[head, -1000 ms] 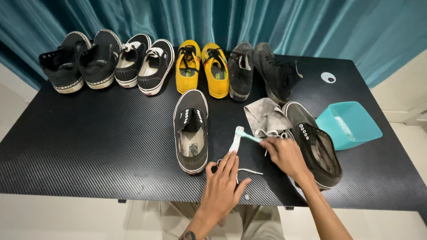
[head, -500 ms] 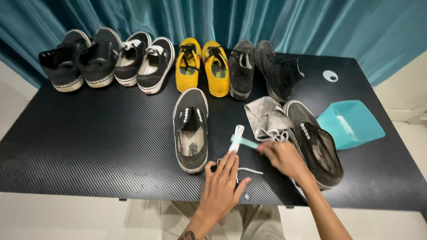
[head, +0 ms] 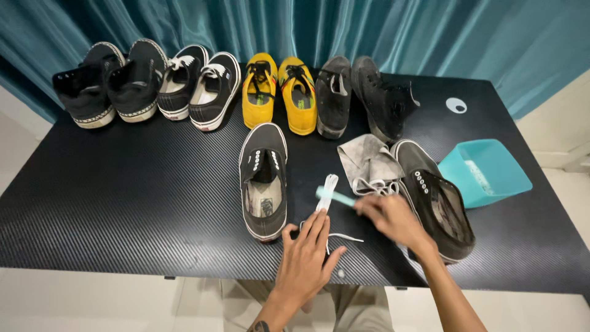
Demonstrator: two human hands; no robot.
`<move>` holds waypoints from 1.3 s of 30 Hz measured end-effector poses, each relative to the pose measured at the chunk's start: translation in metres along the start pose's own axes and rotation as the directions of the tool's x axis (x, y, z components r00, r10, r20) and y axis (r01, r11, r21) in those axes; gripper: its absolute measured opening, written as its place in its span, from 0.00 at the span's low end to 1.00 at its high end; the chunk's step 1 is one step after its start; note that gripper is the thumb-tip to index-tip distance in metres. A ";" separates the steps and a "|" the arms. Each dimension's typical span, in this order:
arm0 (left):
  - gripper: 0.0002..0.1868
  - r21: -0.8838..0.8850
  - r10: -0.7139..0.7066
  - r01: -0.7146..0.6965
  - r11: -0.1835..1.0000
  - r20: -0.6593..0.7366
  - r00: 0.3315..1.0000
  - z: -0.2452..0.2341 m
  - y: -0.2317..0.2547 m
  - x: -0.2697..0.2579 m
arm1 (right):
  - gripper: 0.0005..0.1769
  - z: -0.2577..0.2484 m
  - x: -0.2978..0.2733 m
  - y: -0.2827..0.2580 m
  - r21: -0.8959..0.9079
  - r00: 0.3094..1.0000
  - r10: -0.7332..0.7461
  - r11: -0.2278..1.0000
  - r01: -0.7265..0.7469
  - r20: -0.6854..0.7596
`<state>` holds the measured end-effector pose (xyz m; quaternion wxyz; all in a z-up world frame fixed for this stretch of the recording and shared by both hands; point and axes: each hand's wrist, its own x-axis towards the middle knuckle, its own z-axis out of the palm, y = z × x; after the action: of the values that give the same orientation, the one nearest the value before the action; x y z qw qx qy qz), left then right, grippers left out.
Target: The person cleans a pair of white shoelaces by scrubbing them with a toothbrush and a cleaning solution from a small container.
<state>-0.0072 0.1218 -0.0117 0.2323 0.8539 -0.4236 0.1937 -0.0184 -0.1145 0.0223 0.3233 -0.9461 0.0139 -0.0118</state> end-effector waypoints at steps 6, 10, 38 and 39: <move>0.30 -0.057 -0.024 0.024 0.998 -0.001 1.000 -0.005 -0.001 0.003 | 0.14 -0.003 0.002 -0.008 -0.230 0.960 0.215 0.939 -0.254 -0.181; 0.30 -0.061 -0.033 0.036 0.997 0.050 0.998 -0.009 0.000 0.004 | 0.15 0.005 -0.001 0.003 -0.009 0.999 0.017 1.000 -0.017 -0.033; 0.31 -0.061 -0.021 0.022 0.998 0.010 1.000 -0.010 0.001 -0.005 | 0.17 0.007 -0.012 -0.009 -0.198 0.988 0.129 0.970 -0.143 -0.084; 0.31 -0.058 -0.027 0.029 0.998 0.032 0.999 -0.010 0.002 -0.006 | 0.19 0.010 -0.015 -0.012 -0.165 0.997 0.082 0.983 -0.081 0.004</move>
<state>-0.0134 0.1299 -0.0066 0.2533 0.8555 -0.4204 0.1648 -0.0326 -0.0985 0.0214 0.2445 -0.9682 0.0519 0.0076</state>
